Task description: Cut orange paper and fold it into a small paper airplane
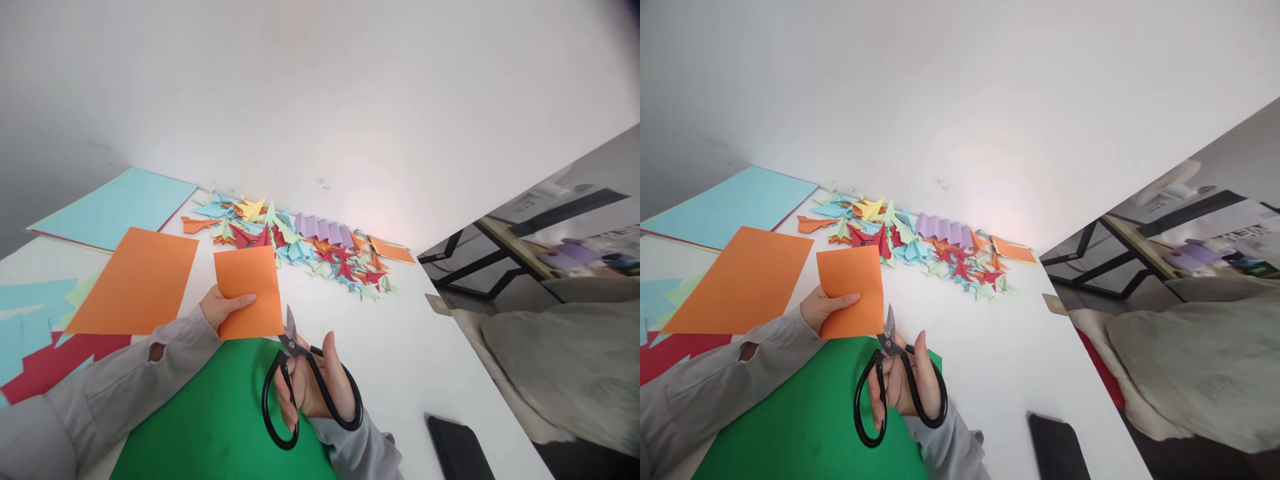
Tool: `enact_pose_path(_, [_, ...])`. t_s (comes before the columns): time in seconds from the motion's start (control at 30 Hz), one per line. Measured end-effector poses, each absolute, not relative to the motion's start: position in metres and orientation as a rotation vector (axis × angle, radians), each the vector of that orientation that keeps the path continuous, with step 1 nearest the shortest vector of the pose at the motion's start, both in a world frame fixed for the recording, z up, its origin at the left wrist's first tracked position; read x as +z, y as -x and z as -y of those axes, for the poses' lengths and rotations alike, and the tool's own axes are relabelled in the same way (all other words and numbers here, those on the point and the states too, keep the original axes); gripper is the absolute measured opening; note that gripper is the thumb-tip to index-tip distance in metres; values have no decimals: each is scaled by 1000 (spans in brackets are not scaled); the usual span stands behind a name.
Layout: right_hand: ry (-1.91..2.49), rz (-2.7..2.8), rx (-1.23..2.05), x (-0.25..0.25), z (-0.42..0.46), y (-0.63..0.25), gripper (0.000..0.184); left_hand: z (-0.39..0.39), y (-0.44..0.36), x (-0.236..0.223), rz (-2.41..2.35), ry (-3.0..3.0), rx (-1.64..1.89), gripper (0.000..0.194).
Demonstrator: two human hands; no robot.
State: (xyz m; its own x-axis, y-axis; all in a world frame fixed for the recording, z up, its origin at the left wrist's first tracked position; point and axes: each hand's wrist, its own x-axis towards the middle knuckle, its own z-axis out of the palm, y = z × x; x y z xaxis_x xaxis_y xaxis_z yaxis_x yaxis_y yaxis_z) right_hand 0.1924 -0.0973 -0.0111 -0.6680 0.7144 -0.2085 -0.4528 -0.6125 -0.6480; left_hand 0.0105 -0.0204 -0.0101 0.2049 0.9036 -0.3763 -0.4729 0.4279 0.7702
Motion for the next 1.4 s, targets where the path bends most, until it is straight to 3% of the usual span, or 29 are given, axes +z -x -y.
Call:
enact_pose_path(0.57, [602, 722, 2355, -6, 92, -201, 96, 16, -6, -12, -935, -559, 1050, 43])
enact_pose_path(0.77, [564, 712, 2344, -8, 95, -198, 86, 20, -8, -12, -878, -619, 990, 43])
enact_pose_path(0.97, [480, 718, 2376, -13, 94, -196, 88, 22, -10, -14, -872, -655, 964, 43])
enact_pose_path(1.4, [791, 731, 2181, -2, 91, -203, 89, 20, -9, -12, -926, -593, 1036, 45])
